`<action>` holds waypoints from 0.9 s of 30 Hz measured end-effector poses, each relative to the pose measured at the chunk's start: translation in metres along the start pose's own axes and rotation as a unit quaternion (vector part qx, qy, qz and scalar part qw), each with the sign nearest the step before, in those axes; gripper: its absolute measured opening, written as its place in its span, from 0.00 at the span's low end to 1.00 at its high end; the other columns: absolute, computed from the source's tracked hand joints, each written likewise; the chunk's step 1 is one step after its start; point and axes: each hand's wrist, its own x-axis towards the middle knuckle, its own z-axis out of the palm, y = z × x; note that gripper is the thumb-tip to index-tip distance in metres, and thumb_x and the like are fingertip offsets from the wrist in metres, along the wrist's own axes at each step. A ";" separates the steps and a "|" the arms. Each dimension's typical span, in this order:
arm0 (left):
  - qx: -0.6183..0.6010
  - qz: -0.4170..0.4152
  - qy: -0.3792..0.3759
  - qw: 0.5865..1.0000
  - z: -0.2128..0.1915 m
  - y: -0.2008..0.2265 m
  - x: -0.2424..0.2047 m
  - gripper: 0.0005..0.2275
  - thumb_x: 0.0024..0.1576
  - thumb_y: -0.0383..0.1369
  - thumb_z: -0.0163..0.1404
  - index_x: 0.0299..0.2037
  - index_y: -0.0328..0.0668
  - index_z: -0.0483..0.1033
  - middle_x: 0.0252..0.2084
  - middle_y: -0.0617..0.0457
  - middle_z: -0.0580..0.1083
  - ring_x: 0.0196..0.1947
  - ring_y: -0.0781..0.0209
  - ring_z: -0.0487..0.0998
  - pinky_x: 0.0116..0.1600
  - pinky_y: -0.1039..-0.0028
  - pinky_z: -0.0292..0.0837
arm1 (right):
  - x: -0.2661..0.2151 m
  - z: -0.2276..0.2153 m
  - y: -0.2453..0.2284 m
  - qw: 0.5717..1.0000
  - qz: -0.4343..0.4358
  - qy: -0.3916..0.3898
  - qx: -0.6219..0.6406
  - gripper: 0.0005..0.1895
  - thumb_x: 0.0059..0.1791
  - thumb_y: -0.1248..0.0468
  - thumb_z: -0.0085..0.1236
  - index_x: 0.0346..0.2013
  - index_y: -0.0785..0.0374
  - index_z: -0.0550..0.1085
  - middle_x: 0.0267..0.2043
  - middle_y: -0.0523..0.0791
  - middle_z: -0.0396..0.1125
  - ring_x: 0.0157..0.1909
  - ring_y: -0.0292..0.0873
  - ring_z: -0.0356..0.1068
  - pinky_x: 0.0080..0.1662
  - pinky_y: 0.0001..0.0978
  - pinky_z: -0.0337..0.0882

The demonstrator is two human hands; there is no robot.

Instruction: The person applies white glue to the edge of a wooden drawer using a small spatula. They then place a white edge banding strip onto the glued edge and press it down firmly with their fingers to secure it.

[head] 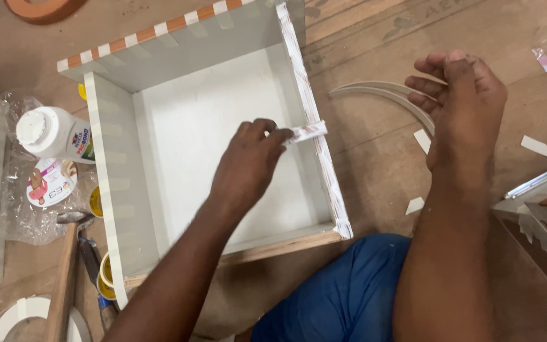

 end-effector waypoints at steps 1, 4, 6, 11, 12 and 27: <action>-0.009 -0.014 0.005 1.000 0.002 -0.005 0.007 0.12 0.61 0.30 0.51 0.54 0.45 0.79 0.52 0.47 0.73 0.51 0.48 0.72 0.55 0.61 0.71 | 0.001 0.001 0.000 1.000 0.001 0.001 -0.004 0.14 0.60 0.57 0.50 0.47 0.67 0.74 0.47 0.49 0.73 0.45 0.44 0.76 0.48 0.33 0.77; -0.045 -0.039 -0.015 0.998 0.009 -0.012 0.007 0.12 0.61 0.31 0.51 0.54 0.46 0.78 0.52 0.48 0.73 0.51 0.49 0.72 0.53 0.62 0.72 | 0.000 0.002 0.000 1.000 0.004 0.001 -0.009 0.15 0.61 0.57 0.50 0.47 0.67 0.74 0.47 0.49 0.73 0.45 0.44 0.76 0.48 0.33 0.77; -0.057 -0.029 -0.022 0.998 0.011 -0.013 -0.004 0.12 0.60 0.31 0.52 0.53 0.46 0.78 0.52 0.48 0.73 0.50 0.49 0.73 0.53 0.61 0.72 | 0.001 0.001 -0.001 1.000 0.004 0.000 0.000 0.15 0.61 0.57 0.50 0.47 0.68 0.74 0.47 0.49 0.73 0.45 0.45 0.76 0.48 0.34 0.77; -0.086 0.025 -0.042 0.995 -0.001 -0.018 -0.026 0.11 0.60 0.31 0.53 0.52 0.47 0.79 0.51 0.50 0.74 0.50 0.49 0.73 0.52 0.62 0.72 | 0.005 -0.003 0.001 1.000 0.005 0.011 0.009 0.15 0.61 0.57 0.50 0.48 0.67 0.74 0.48 0.50 0.73 0.46 0.45 0.77 0.49 0.34 0.77; -0.098 0.029 -0.006 0.995 -0.001 -0.020 -0.021 0.11 0.60 0.30 0.52 0.52 0.46 0.78 0.50 0.49 0.73 0.51 0.48 0.73 0.54 0.61 0.71 | 0.005 -0.001 0.002 1.000 0.007 0.008 0.006 0.14 0.61 0.57 0.50 0.48 0.67 0.74 0.48 0.50 0.74 0.46 0.45 0.77 0.49 0.34 0.77; -0.081 0.022 -0.047 0.995 -0.002 -0.046 0.061 0.11 0.63 0.29 0.47 0.52 0.42 0.80 0.48 0.45 0.75 0.49 0.46 0.71 0.56 0.59 0.68 | 0.008 0.012 0.003 0.999 0.035 0.026 -0.004 0.13 0.61 0.58 0.49 0.46 0.67 0.74 0.47 0.50 0.74 0.45 0.45 0.76 0.49 0.34 0.77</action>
